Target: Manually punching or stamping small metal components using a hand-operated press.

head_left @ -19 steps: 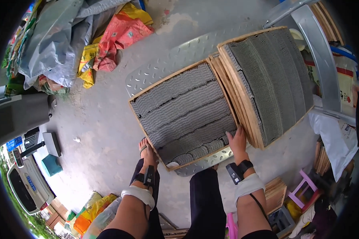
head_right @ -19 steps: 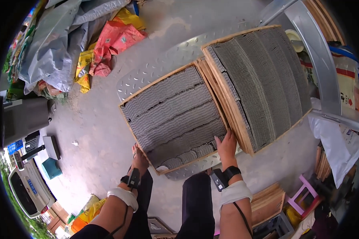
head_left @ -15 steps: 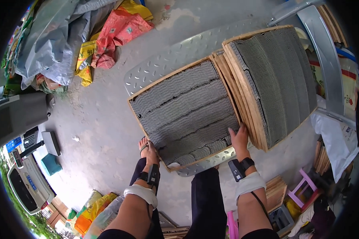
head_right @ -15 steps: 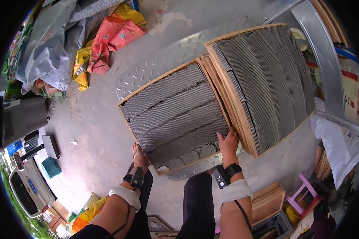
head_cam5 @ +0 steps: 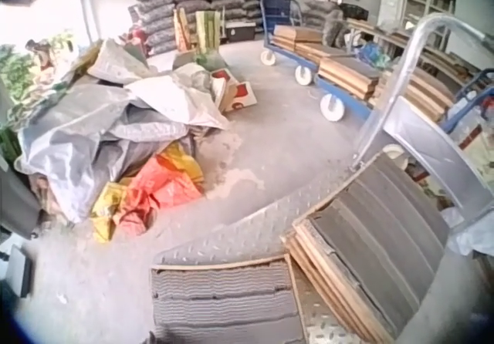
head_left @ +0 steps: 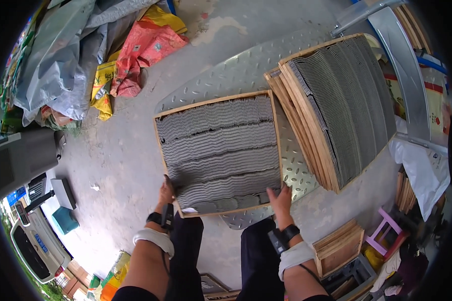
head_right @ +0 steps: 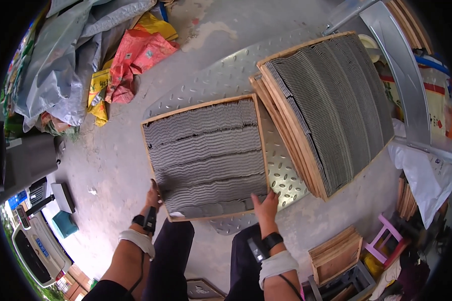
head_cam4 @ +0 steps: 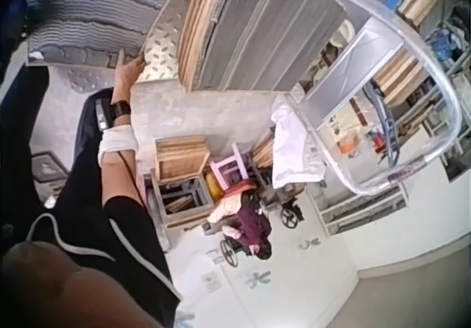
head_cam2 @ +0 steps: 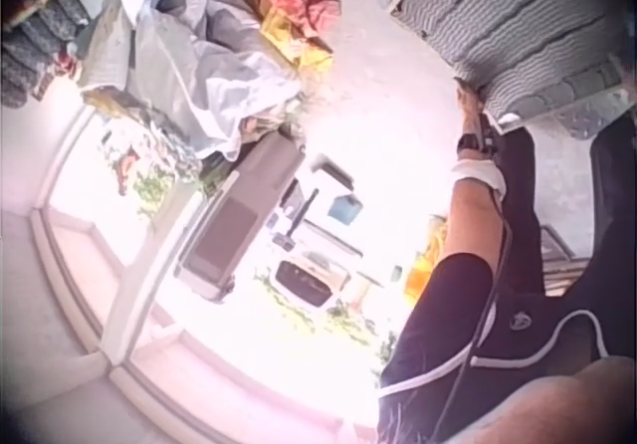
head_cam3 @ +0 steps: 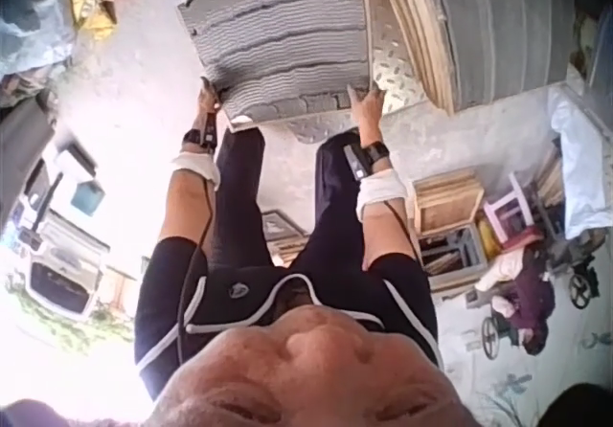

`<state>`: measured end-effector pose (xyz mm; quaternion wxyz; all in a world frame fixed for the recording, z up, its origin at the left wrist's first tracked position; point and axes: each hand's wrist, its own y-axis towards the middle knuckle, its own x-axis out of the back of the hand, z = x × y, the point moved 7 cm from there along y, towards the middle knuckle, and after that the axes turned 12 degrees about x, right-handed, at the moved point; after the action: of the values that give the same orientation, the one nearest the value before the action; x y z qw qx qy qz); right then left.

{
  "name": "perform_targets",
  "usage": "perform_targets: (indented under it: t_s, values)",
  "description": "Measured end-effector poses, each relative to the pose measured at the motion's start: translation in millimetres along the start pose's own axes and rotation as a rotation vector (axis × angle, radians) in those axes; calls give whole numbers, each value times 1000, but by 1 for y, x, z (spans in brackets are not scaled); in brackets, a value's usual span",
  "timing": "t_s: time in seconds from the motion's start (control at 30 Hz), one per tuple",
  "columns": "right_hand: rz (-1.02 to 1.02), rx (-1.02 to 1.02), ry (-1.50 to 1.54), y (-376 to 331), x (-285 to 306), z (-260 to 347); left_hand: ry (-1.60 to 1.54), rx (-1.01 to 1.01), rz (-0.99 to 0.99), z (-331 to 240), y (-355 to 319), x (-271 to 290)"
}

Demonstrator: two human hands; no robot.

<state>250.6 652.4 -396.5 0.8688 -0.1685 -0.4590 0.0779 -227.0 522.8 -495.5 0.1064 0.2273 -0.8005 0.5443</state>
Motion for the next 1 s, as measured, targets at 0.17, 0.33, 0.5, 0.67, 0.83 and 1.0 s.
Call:
perform_targets:
  t_s: [0.17,0.33,0.5,0.67,0.83,1.0]
  values:
    - [100,-154,212,-25,-10,-13,313,49,-113,-64,8,4]
    - [-73,-204,259,-20,-18,-24,153,191,-103,-71,-4,-12]
    - [20,-244,163,-22,-17,-8,-2,215,-178,-80,-42,-2]
    - [12,-395,255,-30,-12,-21,-36,308,-81,-78,-47,8]
    - [46,-179,555,2,-4,-6,-107,318,-115,-111,-66,22]
    - [203,-403,875,23,-35,-24,-9,325,-180,-105,-61,16]
